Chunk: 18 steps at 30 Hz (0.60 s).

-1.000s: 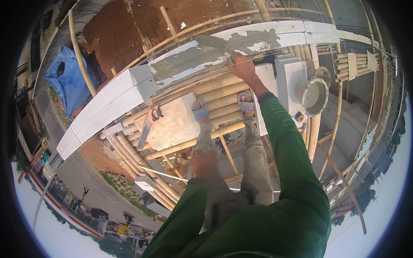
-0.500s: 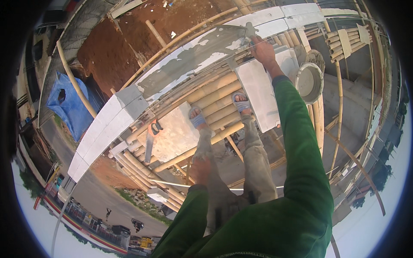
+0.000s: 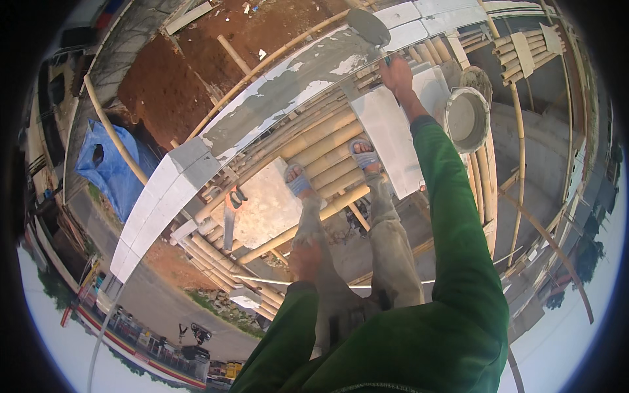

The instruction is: The person applies cement to a wall using a trowel and places white rectangular tiles onto the surface. They adjust the tiles by hand and tap them with a hammer to secure them in place.

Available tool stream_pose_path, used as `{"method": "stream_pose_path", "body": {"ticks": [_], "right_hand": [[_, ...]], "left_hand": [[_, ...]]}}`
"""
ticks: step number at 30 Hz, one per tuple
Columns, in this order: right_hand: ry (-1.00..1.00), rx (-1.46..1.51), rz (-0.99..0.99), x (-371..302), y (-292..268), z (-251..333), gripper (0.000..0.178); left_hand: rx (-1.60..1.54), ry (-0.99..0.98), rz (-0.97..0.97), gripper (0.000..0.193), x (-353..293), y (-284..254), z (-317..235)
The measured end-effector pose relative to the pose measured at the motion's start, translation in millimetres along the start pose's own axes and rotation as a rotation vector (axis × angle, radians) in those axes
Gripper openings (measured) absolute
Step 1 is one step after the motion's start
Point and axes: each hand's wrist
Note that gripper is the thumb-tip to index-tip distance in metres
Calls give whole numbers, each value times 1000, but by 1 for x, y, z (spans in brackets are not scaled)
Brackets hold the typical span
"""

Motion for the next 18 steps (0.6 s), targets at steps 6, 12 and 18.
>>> {"method": "stream_pose_path", "body": {"ticks": [6, 12, 18], "right_hand": [[470, 979, 431, 0, 17, 66, 37], [253, 789, 530, -68, 90, 211, 58], [76, 749, 773, -107, 114, 372, 54]], "left_hand": [[80, -118, 220, 47, -1, -8, -5], [55, -328, 313, 55, 6, -24, -17], [42, -407, 528, 58, 21, -39, -10]]}}
Point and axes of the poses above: each hand's wrist, its own x-axis towards the middle knuckle, its own y-axis out of the palm, z = x × y, and after that the axes turned 13 degrees about -y, right-handed
